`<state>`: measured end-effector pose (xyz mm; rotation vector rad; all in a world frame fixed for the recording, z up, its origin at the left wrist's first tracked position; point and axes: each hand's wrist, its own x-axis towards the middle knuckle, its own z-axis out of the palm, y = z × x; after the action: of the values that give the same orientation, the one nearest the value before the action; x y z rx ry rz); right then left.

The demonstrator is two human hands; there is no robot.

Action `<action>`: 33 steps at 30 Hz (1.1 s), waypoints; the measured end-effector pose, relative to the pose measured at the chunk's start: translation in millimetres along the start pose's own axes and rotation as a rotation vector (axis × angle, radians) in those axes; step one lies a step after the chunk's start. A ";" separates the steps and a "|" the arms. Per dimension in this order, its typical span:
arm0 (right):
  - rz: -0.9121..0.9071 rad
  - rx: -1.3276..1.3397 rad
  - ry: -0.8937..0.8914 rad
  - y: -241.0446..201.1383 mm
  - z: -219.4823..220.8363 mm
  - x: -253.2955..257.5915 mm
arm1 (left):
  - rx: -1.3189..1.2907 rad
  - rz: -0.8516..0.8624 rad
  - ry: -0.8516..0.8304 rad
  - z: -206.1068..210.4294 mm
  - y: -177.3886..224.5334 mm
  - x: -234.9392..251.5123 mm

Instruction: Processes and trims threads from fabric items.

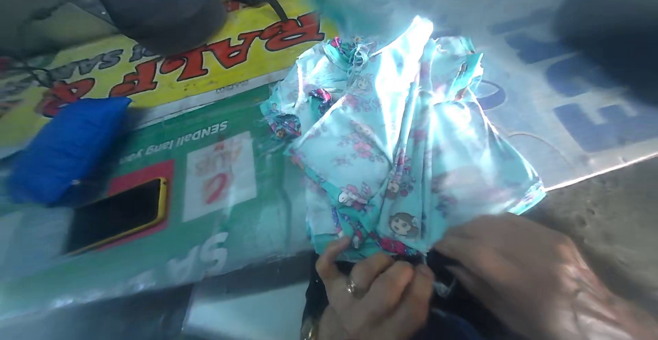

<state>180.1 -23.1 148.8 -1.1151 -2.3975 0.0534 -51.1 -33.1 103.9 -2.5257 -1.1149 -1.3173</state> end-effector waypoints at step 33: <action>-0.009 0.154 0.029 3.6 2.6 0.8 | 0.163 0.005 -0.173 -6.1 -12.3 18.6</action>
<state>181.1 -19.7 145.9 -1.0267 -2.3289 0.2139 -56.3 -16.0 118.5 -2.5575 -1.1928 -0.9772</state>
